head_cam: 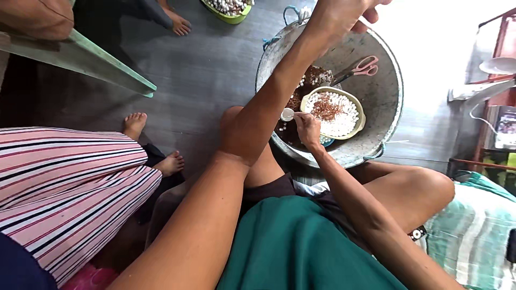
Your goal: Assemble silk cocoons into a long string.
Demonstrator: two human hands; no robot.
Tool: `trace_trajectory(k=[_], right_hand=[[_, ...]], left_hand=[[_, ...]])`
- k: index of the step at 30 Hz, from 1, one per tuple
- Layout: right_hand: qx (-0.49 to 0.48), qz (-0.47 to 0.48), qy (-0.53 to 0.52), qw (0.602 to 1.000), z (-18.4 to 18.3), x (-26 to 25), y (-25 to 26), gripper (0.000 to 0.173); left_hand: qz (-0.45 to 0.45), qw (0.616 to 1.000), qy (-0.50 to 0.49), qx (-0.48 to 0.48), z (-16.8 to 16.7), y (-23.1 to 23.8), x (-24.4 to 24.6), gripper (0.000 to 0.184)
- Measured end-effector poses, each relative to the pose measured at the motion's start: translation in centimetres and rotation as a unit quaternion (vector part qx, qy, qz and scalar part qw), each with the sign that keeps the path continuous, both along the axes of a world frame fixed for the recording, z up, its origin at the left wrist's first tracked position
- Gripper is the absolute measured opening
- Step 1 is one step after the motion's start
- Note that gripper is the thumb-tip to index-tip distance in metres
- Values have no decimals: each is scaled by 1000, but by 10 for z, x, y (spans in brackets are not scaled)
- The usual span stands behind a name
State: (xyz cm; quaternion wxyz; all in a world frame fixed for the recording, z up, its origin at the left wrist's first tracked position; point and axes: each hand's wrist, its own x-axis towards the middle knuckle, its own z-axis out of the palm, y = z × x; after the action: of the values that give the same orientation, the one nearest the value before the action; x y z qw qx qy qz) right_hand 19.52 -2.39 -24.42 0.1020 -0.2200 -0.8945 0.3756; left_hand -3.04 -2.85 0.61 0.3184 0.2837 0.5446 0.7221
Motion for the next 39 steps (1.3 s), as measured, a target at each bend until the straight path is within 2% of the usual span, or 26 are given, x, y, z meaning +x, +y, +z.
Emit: trace_trajectory(k=[2,4,7,10,12,15,18,22,28,39], right_hand=[[-47,-61,16,997,8,5,6,24],[-153,-142,36,977,26,14,18,29],[-330,-243,109,906,73,38,41,30],[-395,-289,190,851,132,58,69,23],[-400,-289,245,835,174,65,85,20],[-340,-249,299,856,232,63,102,20],[-266,-224,344,872,266,47,119,18],[-236,-186,378,876,278,23,131,16],[-265,-203,380,863,264,-4,131,18],[-238,-197,367,877,256,-11,133,18]], left_hand=[[2,1000,12,10,-1,-1,0,14],[7,999,49,10,-1,-2,-1,12],[5,993,115,1,-3,-5,-5,15],[6,988,151,-36,-3,-9,-3,17],[4,984,170,-57,-2,-8,1,18],[-8,978,195,-69,-5,-6,6,18],[-18,979,190,-67,-9,-1,11,16],[-14,978,192,-75,-10,1,14,15],[1,979,183,-94,-7,2,14,13],[1,975,198,-105,-8,3,16,12]])
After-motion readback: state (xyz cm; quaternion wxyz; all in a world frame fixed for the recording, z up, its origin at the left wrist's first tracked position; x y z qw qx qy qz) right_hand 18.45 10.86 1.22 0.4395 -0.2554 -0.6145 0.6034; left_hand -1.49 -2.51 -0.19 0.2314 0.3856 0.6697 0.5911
